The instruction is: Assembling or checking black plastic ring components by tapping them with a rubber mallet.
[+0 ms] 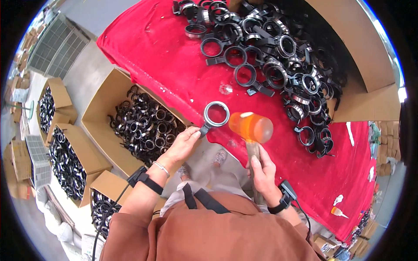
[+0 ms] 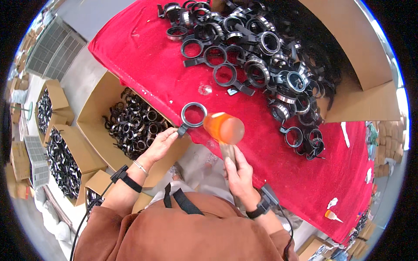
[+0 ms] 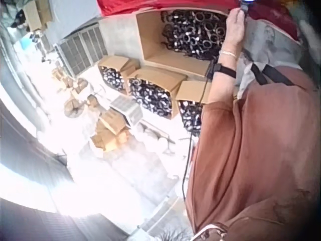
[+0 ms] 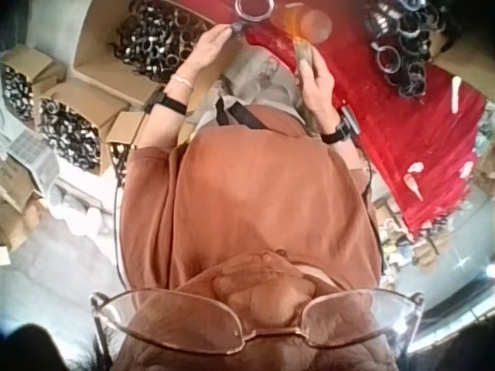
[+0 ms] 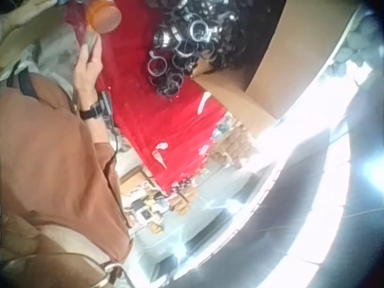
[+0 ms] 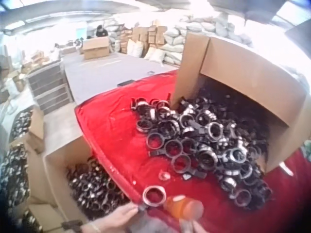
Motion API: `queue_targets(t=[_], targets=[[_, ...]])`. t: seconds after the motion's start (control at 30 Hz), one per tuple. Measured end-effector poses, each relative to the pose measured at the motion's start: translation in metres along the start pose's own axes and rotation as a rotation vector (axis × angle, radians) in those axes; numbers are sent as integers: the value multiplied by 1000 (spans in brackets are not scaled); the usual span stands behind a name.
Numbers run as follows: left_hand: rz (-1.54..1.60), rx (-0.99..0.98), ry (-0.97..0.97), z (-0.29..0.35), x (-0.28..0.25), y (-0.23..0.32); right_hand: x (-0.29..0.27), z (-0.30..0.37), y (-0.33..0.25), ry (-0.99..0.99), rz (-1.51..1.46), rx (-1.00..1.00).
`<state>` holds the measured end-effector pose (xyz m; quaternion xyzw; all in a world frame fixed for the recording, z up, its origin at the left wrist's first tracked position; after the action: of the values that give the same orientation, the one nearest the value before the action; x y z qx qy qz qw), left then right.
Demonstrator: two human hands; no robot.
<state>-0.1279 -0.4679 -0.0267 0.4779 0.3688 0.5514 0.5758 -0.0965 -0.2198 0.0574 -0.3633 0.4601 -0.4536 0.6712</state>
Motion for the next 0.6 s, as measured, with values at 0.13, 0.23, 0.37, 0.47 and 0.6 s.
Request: queue_targets(t=[0.13, 0.23, 0.37, 0.47, 0.6], targets=[[-187, -98, -15, 3, 4, 19, 23, -23, 7, -71, 67, 9], [-108, -117, 65, 4, -3, 16, 29, -25, 10, -83, 74, 0], [95, -89, 231, -17, -10, -1, 38, -22, 5, -109, 152, -32], [204, -66, 259, -27, -8, -5, 35, -22, 1, -64, 162, -34], [335, -151, 258, -26, -8, -4, 25, -9, -34, 62, 113, -135]])
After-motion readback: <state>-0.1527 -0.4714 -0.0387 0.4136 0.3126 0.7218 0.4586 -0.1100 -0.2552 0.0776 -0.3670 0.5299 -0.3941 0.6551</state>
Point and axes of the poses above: each hand's wrist, its own z-axis away from the middle knuckle, its own x-axis out of the palm, y = z × x, the point moved 6 cm from there along -z, towards the middle knuckle, and after that the axes turned 10 degrees about z, right-handed, at the moved point
